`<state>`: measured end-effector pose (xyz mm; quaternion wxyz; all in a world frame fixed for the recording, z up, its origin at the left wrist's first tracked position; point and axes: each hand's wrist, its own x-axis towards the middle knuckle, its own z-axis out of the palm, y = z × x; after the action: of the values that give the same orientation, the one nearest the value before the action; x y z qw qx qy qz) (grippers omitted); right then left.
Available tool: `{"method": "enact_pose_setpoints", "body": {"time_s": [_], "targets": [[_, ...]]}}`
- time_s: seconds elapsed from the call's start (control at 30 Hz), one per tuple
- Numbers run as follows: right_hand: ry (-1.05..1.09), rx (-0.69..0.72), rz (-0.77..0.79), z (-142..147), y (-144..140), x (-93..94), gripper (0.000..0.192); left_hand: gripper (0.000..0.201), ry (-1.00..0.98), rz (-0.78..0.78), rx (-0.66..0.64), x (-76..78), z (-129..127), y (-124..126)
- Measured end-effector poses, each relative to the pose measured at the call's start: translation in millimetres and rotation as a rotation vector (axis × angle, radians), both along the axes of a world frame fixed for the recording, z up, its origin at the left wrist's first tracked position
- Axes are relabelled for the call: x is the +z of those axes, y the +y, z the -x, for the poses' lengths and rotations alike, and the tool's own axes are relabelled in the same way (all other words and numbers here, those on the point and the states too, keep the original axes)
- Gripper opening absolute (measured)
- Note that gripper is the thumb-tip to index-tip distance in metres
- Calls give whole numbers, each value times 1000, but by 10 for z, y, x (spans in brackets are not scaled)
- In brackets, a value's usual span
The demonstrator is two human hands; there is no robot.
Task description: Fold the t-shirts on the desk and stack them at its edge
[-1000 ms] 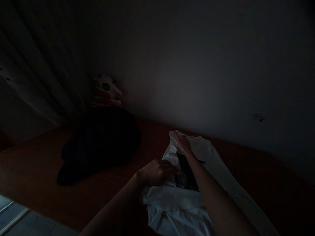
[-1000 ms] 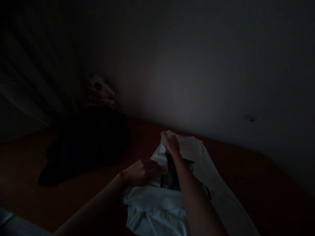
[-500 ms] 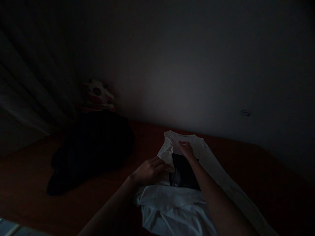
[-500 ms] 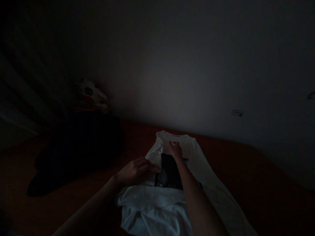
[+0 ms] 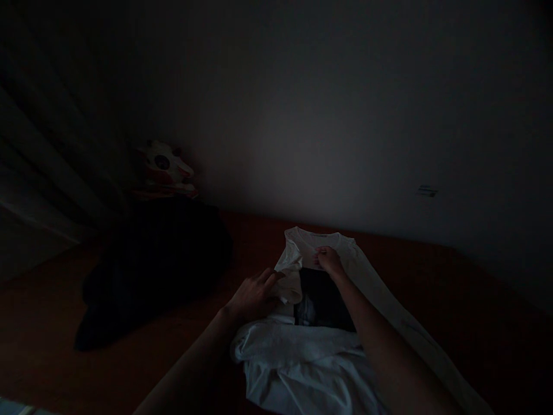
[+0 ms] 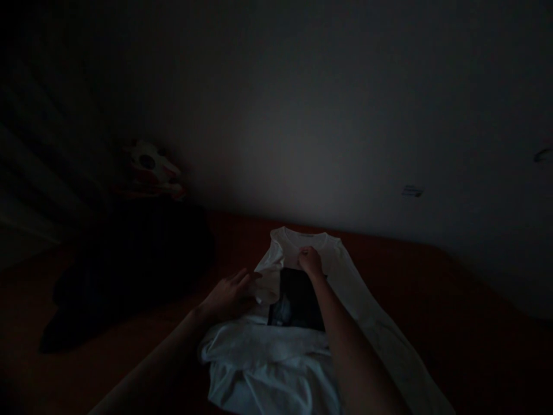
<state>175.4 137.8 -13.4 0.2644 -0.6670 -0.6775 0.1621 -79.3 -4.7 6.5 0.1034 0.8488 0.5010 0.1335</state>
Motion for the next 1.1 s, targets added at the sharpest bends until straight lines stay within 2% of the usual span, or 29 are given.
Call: {"method": "enact_pose_setpoints", "body": {"time_s": [0.1,0.27,0.37,0.53,0.73,0.87,0.97,1.1], "targets": [[-43,147,-35,-2,-131,51,29,51,3,3,30,-1,-7,6],[-121,562,-102,275,-362,175,31,40,14,27,80,-34,8,33],[-161,642,-138,354,-431,253,16,39,17,27,98,-83,26,54],[-115,554,-238,218,-462,295,19,33,34,-120,66,-144,62,83],[-20,295,-272,-284,-413,196,25,26,7,-187,97,-34,91,43],[-42,221,-211,-561,-332,129,28,26,-24,-191,-59,-10,74,25],[-75,189,-180,-519,-225,103,25,20,-32,-185,-143,-28,52,36],[-130,247,-146,-109,-51,103,27,22,-35,-140,-129,-43,58,61]]}}
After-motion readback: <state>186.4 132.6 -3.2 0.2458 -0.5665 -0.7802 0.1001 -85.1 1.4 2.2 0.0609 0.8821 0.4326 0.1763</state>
